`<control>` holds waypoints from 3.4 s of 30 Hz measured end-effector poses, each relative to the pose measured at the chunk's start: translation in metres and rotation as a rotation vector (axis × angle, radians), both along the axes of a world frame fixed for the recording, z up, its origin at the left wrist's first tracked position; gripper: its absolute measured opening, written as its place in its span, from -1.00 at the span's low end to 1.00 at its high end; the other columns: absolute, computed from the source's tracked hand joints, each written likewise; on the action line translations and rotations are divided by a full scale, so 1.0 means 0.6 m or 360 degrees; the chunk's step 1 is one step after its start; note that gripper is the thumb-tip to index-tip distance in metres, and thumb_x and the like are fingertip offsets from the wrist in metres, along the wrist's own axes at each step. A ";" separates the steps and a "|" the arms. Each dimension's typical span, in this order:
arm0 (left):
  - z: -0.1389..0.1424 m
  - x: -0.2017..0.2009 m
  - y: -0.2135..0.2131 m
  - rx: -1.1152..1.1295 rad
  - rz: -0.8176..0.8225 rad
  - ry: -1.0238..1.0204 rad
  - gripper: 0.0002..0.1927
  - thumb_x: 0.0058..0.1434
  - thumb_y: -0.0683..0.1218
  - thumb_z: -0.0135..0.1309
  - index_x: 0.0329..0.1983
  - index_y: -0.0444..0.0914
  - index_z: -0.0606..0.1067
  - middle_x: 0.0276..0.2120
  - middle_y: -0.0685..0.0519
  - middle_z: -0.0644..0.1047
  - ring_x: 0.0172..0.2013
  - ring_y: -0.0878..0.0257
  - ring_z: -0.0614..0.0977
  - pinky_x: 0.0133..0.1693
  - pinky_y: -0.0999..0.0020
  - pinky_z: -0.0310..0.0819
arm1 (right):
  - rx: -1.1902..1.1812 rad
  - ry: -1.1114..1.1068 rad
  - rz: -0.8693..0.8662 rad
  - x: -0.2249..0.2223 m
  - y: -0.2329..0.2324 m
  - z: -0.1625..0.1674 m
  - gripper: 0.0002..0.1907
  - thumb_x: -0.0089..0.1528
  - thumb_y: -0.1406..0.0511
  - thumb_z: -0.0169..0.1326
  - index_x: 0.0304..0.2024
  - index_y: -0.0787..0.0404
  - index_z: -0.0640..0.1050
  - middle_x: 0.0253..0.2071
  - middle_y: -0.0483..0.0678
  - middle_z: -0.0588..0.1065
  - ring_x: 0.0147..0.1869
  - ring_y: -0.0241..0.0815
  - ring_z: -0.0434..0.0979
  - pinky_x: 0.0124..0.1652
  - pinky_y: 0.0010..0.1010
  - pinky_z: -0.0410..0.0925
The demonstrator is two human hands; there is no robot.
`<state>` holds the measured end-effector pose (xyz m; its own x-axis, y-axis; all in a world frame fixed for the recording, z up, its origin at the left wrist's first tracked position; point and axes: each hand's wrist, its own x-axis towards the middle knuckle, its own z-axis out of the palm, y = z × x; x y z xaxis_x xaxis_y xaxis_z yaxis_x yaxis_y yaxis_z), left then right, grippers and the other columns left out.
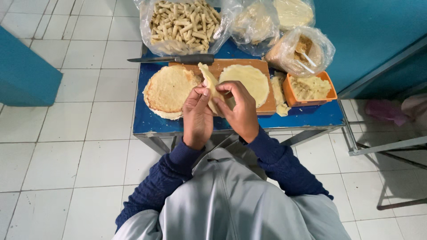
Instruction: The person sits at a small blue table and peels a thin outer layer off round flat cakes by hand, stacking the peeled layers and setting the cakes on a wooden board. They then hold each cake steady and cut it into wedge pieces with a knife, moving cut pieces aside.
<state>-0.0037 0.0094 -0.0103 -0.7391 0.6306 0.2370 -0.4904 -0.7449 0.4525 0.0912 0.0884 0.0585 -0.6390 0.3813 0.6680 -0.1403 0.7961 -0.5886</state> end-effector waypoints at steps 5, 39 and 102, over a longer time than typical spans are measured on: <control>-0.008 0.011 -0.003 -0.0121 0.0018 0.0081 -0.97 0.46 -0.26 0.02 -0.11 -0.32 0.47 0.07 0.05 0.46 0.02 0.28 0.51 0.03 0.33 0.38 | -0.0515 0.0010 0.0134 0.014 0.002 -0.006 -0.90 0.38 0.41 0.12 -0.06 0.31 0.55 -0.15 -0.08 0.56 -0.11 -0.31 0.57 -0.07 -0.50 0.45; 0.087 -0.055 -0.141 -0.0306 -0.0147 -0.0171 -0.73 0.52 -0.07 -0.28 0.12 -0.28 0.35 0.14 -0.08 0.50 0.16 0.06 0.56 0.22 0.06 0.47 | -0.2718 0.0633 0.0529 0.219 0.125 -0.167 -0.62 0.40 0.32 -0.04 0.26 0.26 0.43 0.18 0.00 0.54 0.20 -0.16 0.57 0.16 -0.31 0.41; 0.024 0.037 0.002 0.0199 -0.0219 0.0077 -0.98 0.44 -0.24 -0.03 -0.11 -0.27 0.42 0.29 -0.03 0.40 0.21 0.21 0.48 0.27 0.26 0.34 | -0.0971 0.0003 0.0406 0.050 0.024 -0.027 -0.94 0.39 0.47 0.09 -0.08 0.36 0.54 0.01 -0.09 0.55 -0.02 -0.43 0.50 -0.02 -0.60 0.40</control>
